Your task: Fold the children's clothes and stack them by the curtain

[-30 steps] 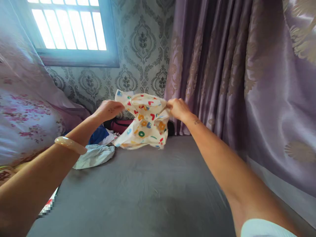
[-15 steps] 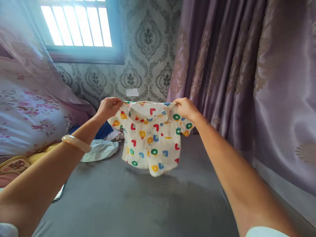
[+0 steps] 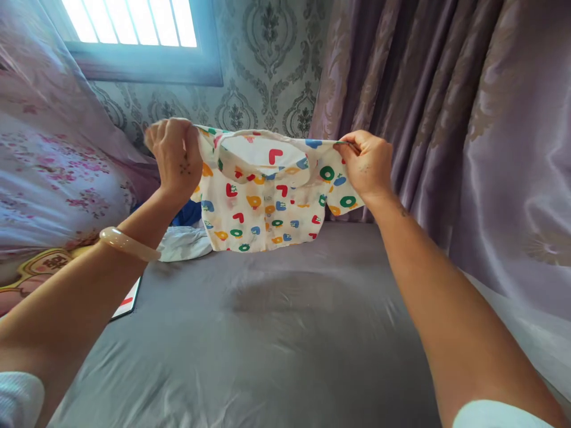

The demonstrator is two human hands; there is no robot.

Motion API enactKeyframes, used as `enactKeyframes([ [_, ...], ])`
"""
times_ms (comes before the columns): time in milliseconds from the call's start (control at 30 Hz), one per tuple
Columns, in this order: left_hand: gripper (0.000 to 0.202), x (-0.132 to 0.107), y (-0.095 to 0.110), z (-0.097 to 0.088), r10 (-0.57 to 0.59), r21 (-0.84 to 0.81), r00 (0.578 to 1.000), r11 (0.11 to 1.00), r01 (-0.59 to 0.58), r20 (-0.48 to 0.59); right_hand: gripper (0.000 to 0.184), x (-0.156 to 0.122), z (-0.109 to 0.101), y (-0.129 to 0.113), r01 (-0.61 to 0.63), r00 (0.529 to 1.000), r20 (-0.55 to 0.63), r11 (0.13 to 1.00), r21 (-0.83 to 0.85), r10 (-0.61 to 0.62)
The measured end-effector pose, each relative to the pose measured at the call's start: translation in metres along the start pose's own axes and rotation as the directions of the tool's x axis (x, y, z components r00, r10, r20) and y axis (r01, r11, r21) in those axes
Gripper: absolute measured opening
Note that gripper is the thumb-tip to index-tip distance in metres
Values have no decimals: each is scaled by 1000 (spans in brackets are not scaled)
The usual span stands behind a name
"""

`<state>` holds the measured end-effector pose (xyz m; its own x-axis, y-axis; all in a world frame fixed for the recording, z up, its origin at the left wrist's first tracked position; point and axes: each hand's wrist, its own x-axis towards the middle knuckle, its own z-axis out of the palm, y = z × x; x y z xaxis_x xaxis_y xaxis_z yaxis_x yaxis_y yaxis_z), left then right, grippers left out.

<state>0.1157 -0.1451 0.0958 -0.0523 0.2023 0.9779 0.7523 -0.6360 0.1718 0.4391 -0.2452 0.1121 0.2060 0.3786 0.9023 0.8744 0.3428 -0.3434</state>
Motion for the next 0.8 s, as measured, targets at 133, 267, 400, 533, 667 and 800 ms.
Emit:
enactKeyframes([
  [133,24,7,11,-28,97,23,995,995,-96,-20,19,-1,-25,-10,24,999,-32,996,89,-21],
  [267,26,19,22,-54,175,6,984,985,-175,-27,24,6,-47,-23,-22,1000,-2,989,146,22],
  [400,23,28,26,-58,206,27,978,978,-207,32,32,9,-59,-32,-118,993,28,991,71,116],
  [533,18,22,13,-40,167,-43,970,986,-162,175,30,4,-52,-19,-284,936,225,958,29,270],
  [667,22,-11,-13,-7,65,-60,878,997,-41,474,27,-13,-28,17,-419,747,548,907,-51,376],
  [800,33,-71,-40,29,-6,-39,709,998,47,706,28,-49,10,66,-487,585,705,869,-90,401],
])
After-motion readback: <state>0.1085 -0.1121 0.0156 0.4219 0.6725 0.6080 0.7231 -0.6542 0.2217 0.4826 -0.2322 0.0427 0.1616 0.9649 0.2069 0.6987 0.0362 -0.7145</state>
